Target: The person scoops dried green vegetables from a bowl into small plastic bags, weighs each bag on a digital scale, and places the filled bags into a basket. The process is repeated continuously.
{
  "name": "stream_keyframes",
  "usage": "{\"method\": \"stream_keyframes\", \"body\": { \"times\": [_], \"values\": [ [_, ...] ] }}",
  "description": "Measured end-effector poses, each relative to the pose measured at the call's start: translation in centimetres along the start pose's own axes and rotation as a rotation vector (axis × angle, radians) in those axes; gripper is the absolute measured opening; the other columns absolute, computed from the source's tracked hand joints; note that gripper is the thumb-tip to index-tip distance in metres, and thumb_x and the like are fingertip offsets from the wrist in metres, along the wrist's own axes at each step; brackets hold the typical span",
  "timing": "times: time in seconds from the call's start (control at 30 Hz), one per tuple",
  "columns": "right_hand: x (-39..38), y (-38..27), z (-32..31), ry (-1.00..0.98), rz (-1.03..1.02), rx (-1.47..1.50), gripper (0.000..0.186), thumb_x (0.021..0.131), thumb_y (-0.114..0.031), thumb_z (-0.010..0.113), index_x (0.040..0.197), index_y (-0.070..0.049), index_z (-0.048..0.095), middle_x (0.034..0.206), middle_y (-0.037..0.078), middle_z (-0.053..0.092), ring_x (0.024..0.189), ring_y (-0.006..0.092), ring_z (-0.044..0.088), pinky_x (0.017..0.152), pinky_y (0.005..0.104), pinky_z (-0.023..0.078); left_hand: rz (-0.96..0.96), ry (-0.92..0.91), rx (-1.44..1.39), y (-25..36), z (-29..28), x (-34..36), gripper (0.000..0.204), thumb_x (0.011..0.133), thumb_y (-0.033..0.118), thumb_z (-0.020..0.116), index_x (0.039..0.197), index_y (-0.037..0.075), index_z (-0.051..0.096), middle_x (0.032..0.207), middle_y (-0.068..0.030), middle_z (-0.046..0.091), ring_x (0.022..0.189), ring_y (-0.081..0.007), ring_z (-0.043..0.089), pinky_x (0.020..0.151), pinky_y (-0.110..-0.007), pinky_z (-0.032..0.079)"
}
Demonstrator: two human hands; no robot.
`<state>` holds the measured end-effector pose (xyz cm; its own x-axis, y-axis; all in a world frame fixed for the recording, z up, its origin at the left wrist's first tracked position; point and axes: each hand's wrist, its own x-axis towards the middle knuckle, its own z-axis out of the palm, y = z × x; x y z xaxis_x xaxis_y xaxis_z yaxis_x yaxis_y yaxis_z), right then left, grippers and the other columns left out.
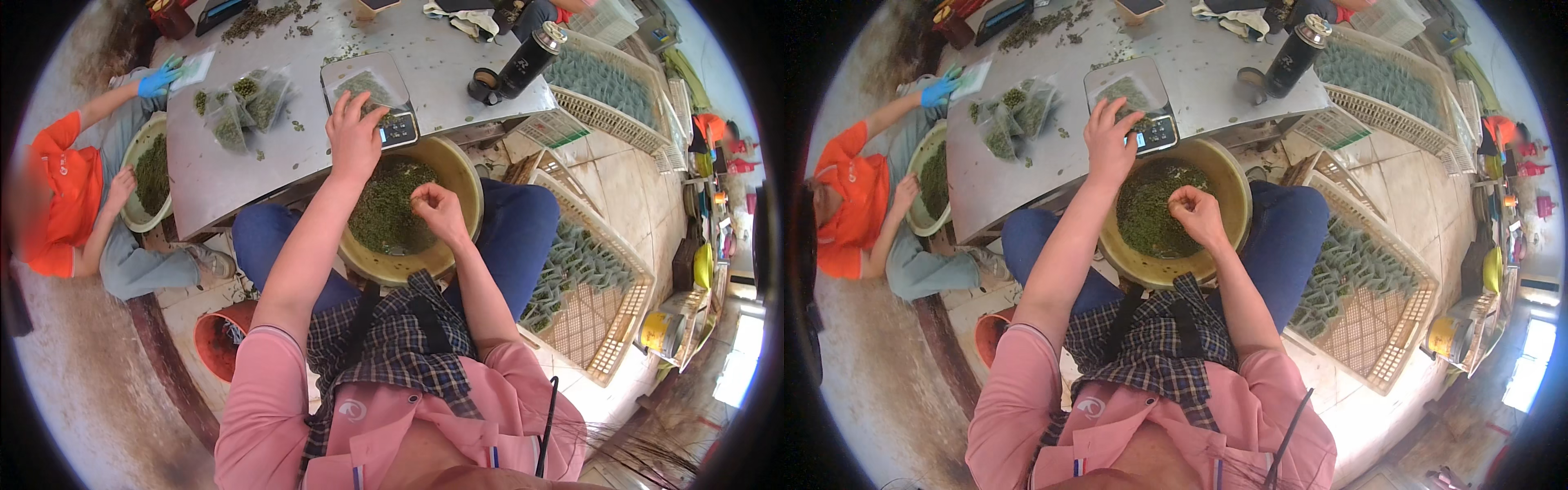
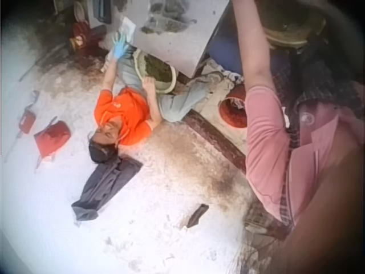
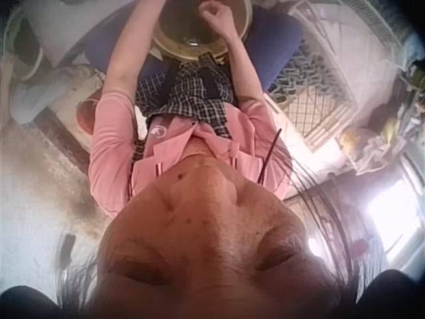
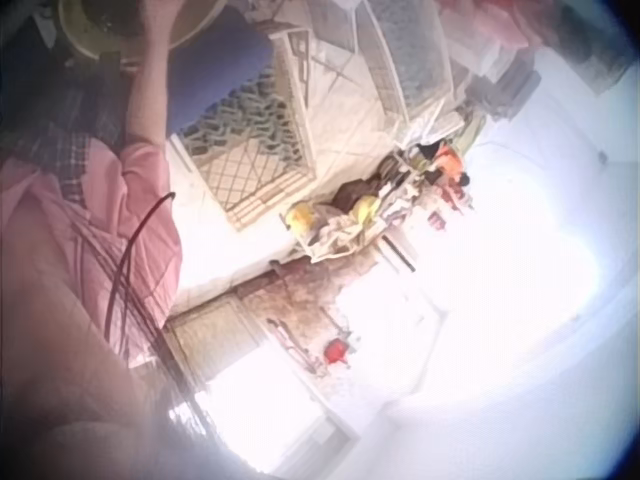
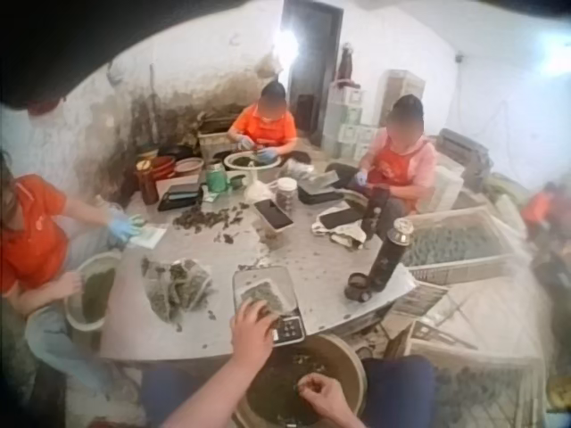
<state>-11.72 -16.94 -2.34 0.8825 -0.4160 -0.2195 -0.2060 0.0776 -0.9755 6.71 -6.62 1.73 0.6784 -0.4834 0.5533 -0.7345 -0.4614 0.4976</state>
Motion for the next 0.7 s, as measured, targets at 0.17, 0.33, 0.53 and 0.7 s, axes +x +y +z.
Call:
{"method": "stream_keyframes", "body": {
  "times": [0.17, 0.33, 0.53, 0.7],
  "values": [
    [0.2, 0.2, -0.3, 0.065, 0.003, 0.005, 0.007, 0.083, -0.004, 0.061, 0.089, -0.001, 0.064, 0.076, -0.002, 0.061, 0.068, 0.0045, 0.055, 0.063, 0.0205, 0.044, -0.072, -0.013, -0.284, 1.0, -3.0, -3.6, 0.027, 0.08, 0.001, 0.061, 0.103, 0.012, 0.069, 0.117, -0.0075, 0.06, 0.112, -0.0273, 0.054, 0.091, -0.04, 0.044],
    [-0.2, 0.1, 1.6, 0.042, -0.108, -0.021, 0.01, 0.083, -0.004, 0.063, 0.092, 0.0, 0.065, 0.078, -0.002, 0.062, 0.069, 0.0042, 0.054, 0.063, 0.0202, 0.044, -0.599, -0.448, -0.747, 1.3, -2.8, -9.1, 0.016, 0.088, 0.01, 0.062, 0.102, 0.005, 0.066, 0.093, -0.0064, 0.066, 0.084, -0.0137, 0.064, 0.068, -0.027, 0.05],
    [-1.0, -2.4, 2.8, 0.1, -0.185, -0.276, 0.021, 0.081, -0.005, 0.068, 0.102, -0.002, 0.066, 0.084, 0.004, 0.066, 0.07, 0.0087, 0.058, 0.065, 0.0226, 0.047, -0.622, -0.519, -0.652, 0.6, -3.1, -9.9, 0.019, 0.087, 0.01, 0.063, 0.105, 0.003, 0.065, 0.09, -0.0055, 0.067, 0.079, -0.0137, 0.064, 0.068, -0.027, 0.05],
    [0.0, -3.0, 2.1, 0.275, -0.28, -0.362, 0.026, 0.082, -0.002, 0.065, 0.107, -0.005, 0.068, 0.096, 0.009, 0.068, 0.072, 0.0147, 0.061, 0.065, 0.0261, 0.049, -0.34, -0.208, -0.401, 0.2, -3.4, -9.4, 0.023, 0.083, 0.005, 0.064, 0.106, 0.002, 0.065, 0.095, -0.0078, 0.068, 0.08, -0.018, 0.065, 0.071, -0.029, 0.052]
  ]
}}
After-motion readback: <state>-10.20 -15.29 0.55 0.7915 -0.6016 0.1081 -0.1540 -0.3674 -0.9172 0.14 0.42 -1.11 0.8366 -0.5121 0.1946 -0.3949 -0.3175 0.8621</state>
